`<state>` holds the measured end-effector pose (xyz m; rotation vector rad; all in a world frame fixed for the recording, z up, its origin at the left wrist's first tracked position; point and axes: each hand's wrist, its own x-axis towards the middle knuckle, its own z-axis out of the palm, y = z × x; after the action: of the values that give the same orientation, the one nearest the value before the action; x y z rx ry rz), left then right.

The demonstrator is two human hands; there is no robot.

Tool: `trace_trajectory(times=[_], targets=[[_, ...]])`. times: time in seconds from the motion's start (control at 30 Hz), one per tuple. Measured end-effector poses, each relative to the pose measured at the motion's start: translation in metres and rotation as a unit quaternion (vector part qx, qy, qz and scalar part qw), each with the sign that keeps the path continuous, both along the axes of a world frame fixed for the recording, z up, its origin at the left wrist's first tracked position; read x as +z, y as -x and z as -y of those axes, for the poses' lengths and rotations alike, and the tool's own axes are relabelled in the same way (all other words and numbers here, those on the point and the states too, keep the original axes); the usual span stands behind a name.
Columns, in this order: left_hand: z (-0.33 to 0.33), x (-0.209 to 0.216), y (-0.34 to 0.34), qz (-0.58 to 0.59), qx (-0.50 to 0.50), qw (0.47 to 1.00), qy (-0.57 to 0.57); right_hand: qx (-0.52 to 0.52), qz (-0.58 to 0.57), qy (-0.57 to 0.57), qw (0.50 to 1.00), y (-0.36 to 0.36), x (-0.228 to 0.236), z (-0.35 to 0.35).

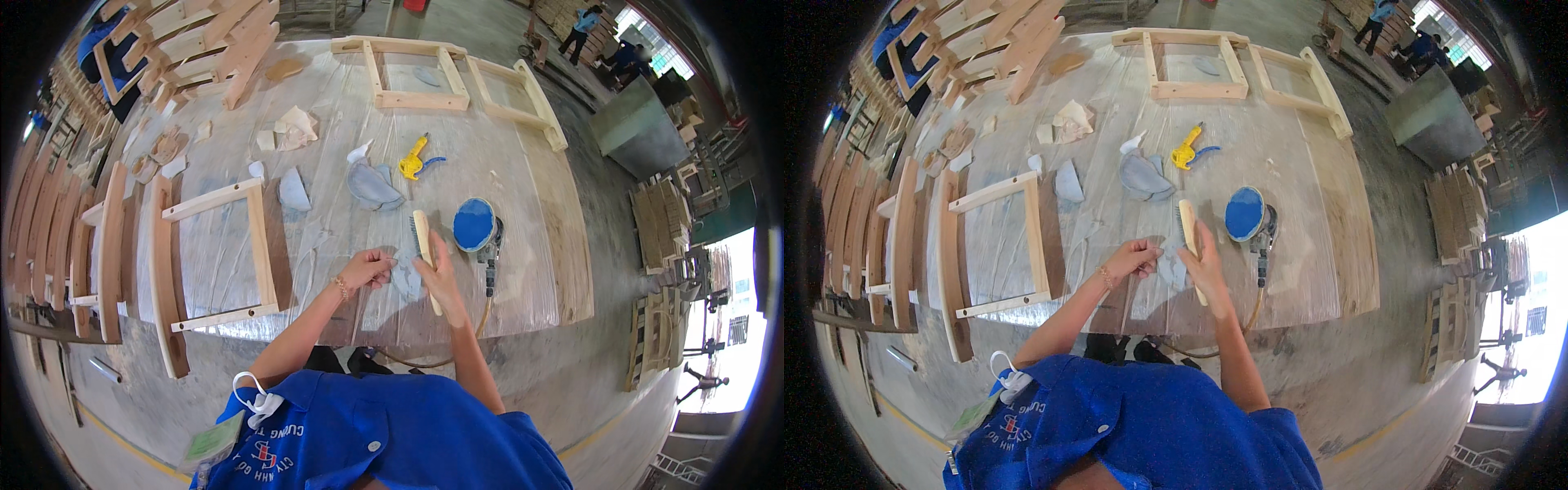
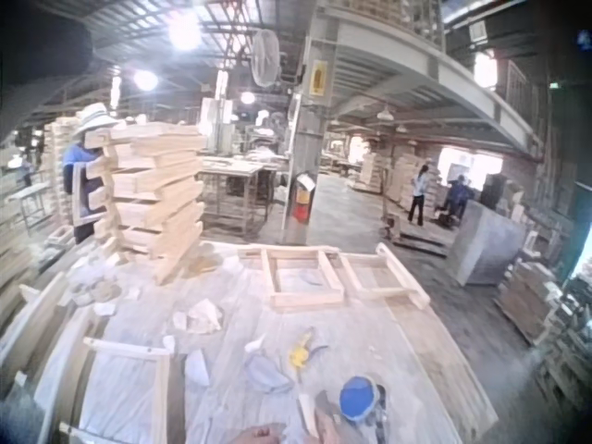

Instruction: The person sands a small, curved wooden piece using a sanding block held in the right hand while supporting the piece with the left hand. After sanding, the person walks across the workshop floor carrying the sanded piece.

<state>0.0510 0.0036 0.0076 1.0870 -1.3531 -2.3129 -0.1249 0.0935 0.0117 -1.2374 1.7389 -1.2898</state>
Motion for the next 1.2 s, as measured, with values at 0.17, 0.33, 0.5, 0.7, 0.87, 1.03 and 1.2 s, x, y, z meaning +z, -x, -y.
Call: trace_trajectory(times=[0.17,0.33,0.5,0.7,0.87,1.03,1.2], targets=[[0.003,-0.014,0.005,0.105,0.012,0.989,0.101,-0.053,-0.124,-0.072,0.988,-0.001,0.025,-0.015],[0.016,-0.011,0.015,0.259,-0.106,0.909,0.309,0.038,-0.371,-0.111,0.921,-0.035,0.009,-0.072],[0.008,-0.007,0.046,0.222,-0.148,0.892,0.364,0.046,-0.336,-0.204,0.918,-0.029,-0.007,-0.038],[0.014,-0.017,0.019,0.304,-0.079,0.883,0.348,0.045,-0.367,-0.196,0.908,-0.048,-0.016,-0.071],[-0.005,-0.012,0.041,0.235,-0.109,0.848,0.463,0.014,-0.346,-0.195,0.918,-0.031,-0.006,-0.046],[0.015,-0.032,0.024,0.254,-0.095,0.848,0.455,0.046,-0.326,-0.196,0.924,-0.044,-0.003,-0.057],[0.013,-0.022,0.033,0.264,-0.083,0.931,0.237,0.064,-0.272,-0.292,0.915,-0.033,0.02,-0.07]])
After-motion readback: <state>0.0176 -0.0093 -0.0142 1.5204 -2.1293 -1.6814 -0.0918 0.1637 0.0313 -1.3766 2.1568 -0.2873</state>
